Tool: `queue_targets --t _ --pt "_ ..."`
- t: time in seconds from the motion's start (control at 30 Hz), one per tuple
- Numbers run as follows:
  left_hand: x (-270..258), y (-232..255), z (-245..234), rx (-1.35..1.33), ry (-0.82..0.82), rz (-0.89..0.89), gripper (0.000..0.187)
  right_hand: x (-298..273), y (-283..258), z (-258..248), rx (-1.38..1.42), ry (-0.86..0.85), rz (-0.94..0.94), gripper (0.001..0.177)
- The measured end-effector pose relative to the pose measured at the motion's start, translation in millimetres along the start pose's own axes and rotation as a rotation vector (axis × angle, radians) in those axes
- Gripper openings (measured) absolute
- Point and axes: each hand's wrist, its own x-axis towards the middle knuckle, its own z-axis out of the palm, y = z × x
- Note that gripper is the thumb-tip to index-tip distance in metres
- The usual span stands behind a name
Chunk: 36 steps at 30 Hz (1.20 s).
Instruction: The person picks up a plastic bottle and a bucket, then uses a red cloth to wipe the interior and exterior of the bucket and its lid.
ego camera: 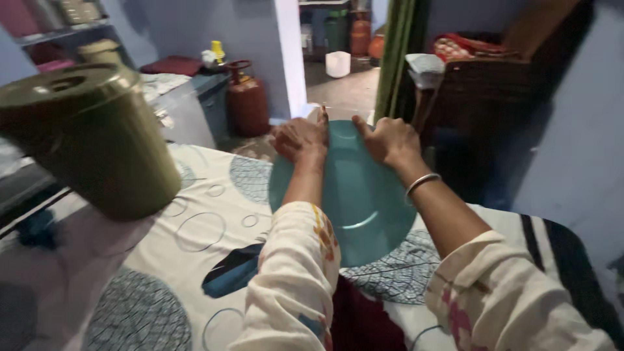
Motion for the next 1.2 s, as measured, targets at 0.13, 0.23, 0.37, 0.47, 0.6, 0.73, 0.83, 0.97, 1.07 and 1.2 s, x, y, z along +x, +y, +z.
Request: queue_targets --t 0.13,0.23,0.37,0.47,0.6,0.73,0.83,0.97,1.07,1.2 --pt "-40 20 54 -0.146 -0.157 -0.029 0.088 11 56 -10 -0.173 0.011 -0.086 0.1" --pt "-83 23 103 -0.182 -0.202 -0.047 0.079 3 106 16 -0.303 0.075 -0.137 0.093" --pt "-125 29 147 -0.12 -0.038 -0.044 0.077 -25 151 52 -0.277 0.2 -0.108 0.076" --pt "-129 33 155 -0.174 -0.072 0.055 0.063 -16 160 54 -0.271 0.232 -0.023 0.066" --pt "-125 39 153 -0.173 0.059 0.302 0.051 -4 156 61 -0.24 0.278 -0.03 0.055" --pt "-120 43 154 -0.142 0.202 0.644 0.044 12 156 72 -0.271 0.364 -0.084 0.048" --pt "-112 49 160 -0.2 0.224 0.699 0.04 23 156 78 -0.329 0.42 -0.184 0.04" --pt "-101 59 174 -0.215 0.144 0.723 0.04 34 158 83 -0.332 0.476 -0.159 0.028" --pt "-97 70 184 -0.143 -0.028 0.713 0.031 43 166 85 -0.383 0.471 -0.133 0.023" --pt "-95 79 195 -0.171 0.065 0.733 0.028 52 177 92 -0.388 0.438 -0.125 0.019"
